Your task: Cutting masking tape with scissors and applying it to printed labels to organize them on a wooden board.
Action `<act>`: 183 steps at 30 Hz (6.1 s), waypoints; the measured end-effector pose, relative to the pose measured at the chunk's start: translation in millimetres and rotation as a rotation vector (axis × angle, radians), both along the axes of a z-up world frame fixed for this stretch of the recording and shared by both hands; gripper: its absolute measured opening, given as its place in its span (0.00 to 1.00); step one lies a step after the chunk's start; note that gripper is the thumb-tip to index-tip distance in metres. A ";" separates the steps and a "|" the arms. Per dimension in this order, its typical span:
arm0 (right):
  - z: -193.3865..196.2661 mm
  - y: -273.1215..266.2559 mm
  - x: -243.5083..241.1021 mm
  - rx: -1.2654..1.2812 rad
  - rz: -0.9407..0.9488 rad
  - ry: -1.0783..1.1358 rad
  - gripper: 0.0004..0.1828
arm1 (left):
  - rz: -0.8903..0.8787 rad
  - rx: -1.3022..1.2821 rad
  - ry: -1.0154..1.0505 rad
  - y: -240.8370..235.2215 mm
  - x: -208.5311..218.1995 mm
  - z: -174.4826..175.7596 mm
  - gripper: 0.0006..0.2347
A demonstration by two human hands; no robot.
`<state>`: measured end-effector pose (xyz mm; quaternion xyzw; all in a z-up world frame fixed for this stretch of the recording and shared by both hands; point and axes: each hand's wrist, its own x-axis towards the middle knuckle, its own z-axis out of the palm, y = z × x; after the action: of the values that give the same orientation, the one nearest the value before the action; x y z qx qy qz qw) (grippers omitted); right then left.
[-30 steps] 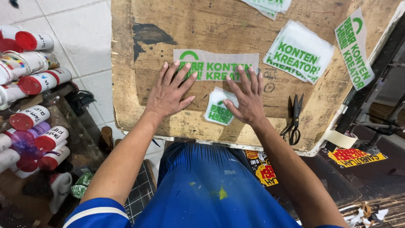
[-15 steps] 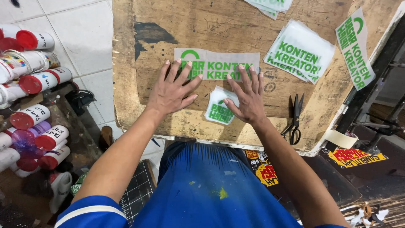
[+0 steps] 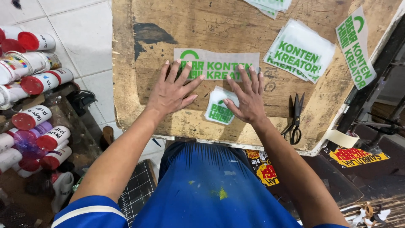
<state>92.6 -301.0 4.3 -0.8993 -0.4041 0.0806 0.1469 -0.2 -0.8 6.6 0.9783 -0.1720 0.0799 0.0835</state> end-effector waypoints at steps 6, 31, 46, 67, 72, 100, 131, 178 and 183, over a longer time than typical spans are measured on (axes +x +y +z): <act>0.9 0.5 0.5 -0.005 0.003 -0.004 0.37 | 0.001 0.004 -0.004 0.7 -0.3 -3.0 0.28; 16.2 5.7 8.3 -0.010 -0.034 0.106 0.32 | -0.022 0.038 0.077 2.4 3.2 20.6 0.27; 83.8 -70.3 -19.4 0.228 -0.177 -0.030 0.22 | 0.181 -0.144 -0.136 -14.2 17.0 29.8 0.23; 16.4 -340.3 -87.0 0.371 -0.956 0.915 0.23 | 0.538 -0.987 0.637 -421.8 4.0 20.9 0.09; 109.0 -432.9 -133.5 0.666 -0.973 1.059 0.23 | 0.550 -0.798 1.018 -530.8 43.3 32.0 0.13; 63.5 -456.5 -148.8 0.840 -0.785 1.446 0.24 | 0.845 -1.116 1.128 -559.0 61.4 44.6 0.11; 54.9 -444.6 -129.2 0.947 -0.858 1.395 0.25 | 0.888 -1.167 1.162 -560.2 59.8 33.3 0.08; 140.3 -38.7 -38.8 0.265 -0.112 0.436 0.07 | 0.384 -1.053 0.950 -133.6 -15.8 121.2 0.12; 122.3 -6.4 -23.8 0.200 0.006 0.421 0.02 | 0.455 -1.070 0.960 -107.1 -17.7 132.5 0.11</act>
<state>68.9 -307.4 126.6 -0.8423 -0.3733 0.2265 0.3160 -17.9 -107.9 139.1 0.7430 0.1517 -0.2675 0.5944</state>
